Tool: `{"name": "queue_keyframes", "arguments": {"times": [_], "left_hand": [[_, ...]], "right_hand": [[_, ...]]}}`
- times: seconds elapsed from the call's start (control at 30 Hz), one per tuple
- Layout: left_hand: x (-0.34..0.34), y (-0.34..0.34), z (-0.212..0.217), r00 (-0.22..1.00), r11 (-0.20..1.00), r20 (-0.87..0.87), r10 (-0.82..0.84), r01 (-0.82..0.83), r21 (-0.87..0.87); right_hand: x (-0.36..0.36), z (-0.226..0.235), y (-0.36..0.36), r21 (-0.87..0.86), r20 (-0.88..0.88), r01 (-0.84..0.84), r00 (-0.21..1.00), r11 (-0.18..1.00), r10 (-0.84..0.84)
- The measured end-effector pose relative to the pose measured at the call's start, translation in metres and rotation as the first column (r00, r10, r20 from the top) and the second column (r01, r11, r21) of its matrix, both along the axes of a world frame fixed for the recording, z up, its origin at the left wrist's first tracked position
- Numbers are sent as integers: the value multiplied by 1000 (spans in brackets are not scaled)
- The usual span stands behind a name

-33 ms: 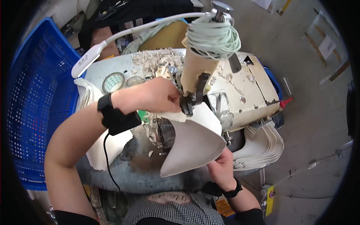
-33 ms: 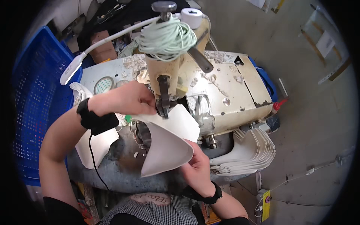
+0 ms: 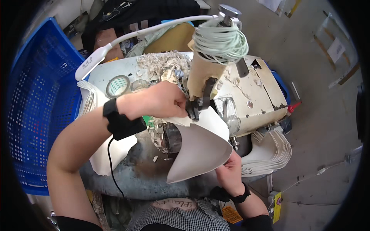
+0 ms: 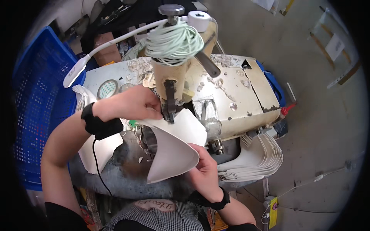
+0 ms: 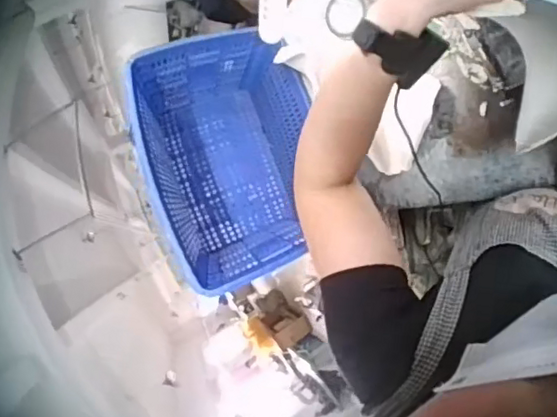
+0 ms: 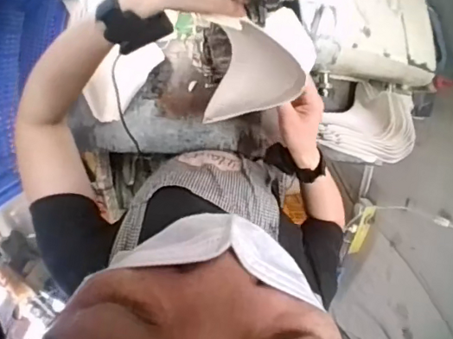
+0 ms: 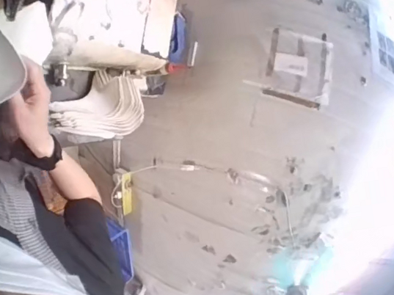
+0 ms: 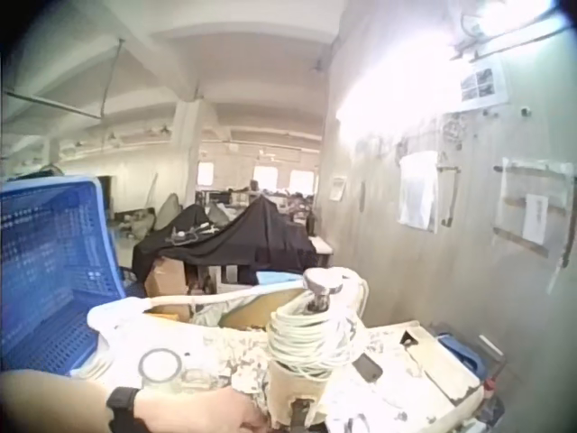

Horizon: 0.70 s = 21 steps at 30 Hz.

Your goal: The person operates an industrial sewing machine to stitch white fabric pieces, likely face masks. They repeatedly feed the fabric through the machine, guide it with both hands, and stack the finished items on the table. The person occasionally pauses to adjust the fabric or clear the workspace.

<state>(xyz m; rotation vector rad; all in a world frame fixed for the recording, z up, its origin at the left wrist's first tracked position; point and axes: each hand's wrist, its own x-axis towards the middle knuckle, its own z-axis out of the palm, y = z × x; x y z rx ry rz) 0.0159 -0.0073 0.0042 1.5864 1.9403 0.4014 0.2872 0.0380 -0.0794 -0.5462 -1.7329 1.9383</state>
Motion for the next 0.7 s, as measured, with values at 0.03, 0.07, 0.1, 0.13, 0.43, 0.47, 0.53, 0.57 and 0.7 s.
{"name": "queue_keyframes", "arguments": {"times": [0.03,0.07,0.1,0.13,0.43,0.47,0.53,0.57,0.7], "left_hand": [[1,-1,-5,1000,999,-3,-20,20,43],[2,-3,-9,998,994,-43,-41,45,99],[3,-6,-11,999,994,-34,-33,36,105],[7,-5,-12,999,994,-11,-38,39,106],[14,-2,4,981,979,168,97,-63,-192],[17,0,4,973,978,201,114,-74,-193],[19,6,1,970,974,216,115,-68,-215],[20,7,4,963,972,235,132,-80,-220],[32,-5,20,954,919,289,84,38,-392]], "right_hand": [[-1,6,5,18,36,10,999,1000,-11],[0,4,12,138,41,29,999,990,-35],[-1,9,18,131,69,27,997,991,-36],[3,12,23,120,110,36,993,992,-49],[-19,55,79,265,177,-59,984,963,12],[-20,61,85,243,210,-56,978,968,4],[-20,71,95,244,240,-53,971,968,-8],[-19,76,99,173,211,-38,977,984,1],[5,101,104,448,226,30,963,894,-145]]}}
